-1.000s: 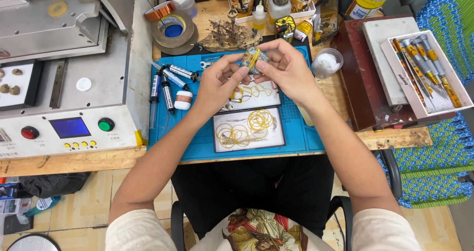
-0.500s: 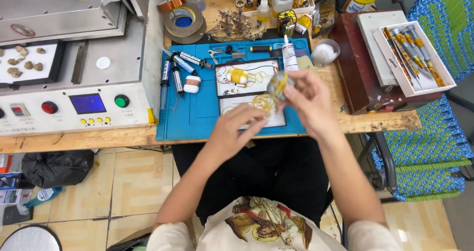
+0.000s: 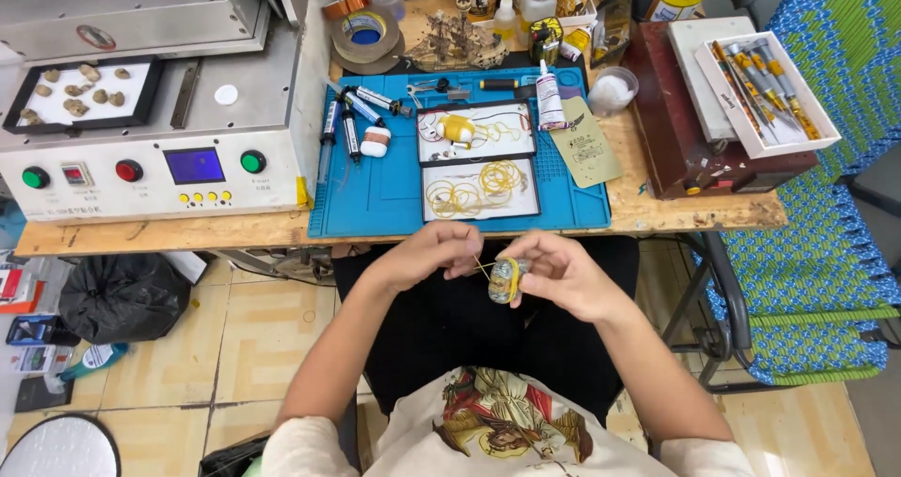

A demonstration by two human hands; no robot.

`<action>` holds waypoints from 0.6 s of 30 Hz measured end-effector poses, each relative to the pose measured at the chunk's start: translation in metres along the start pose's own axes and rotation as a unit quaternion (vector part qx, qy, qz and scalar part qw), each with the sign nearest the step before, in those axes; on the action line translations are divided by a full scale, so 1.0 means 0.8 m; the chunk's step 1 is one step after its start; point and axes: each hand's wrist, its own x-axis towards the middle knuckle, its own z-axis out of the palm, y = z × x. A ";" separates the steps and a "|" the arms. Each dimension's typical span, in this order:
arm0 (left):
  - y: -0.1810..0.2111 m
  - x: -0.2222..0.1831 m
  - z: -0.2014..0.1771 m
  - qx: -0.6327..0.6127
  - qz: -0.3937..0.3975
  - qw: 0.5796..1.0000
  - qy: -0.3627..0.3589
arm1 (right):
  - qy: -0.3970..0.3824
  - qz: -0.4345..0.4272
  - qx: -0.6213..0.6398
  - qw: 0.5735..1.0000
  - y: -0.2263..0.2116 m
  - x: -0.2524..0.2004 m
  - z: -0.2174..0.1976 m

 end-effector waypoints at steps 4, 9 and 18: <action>0.022 0.079 -0.032 -0.101 -0.084 0.991 -0.030 | -0.072 -0.013 -0.145 0.987 -0.075 0.073 -0.003; 0.099 0.173 -0.050 -0.110 -0.018 0.991 0.079 | -0.042 -0.047 -0.339 0.939 -0.116 0.188 -0.043; 0.118 0.206 -0.123 0.055 0.122 0.984 0.115 | 0.030 0.002 -0.287 0.958 -0.060 0.278 -0.124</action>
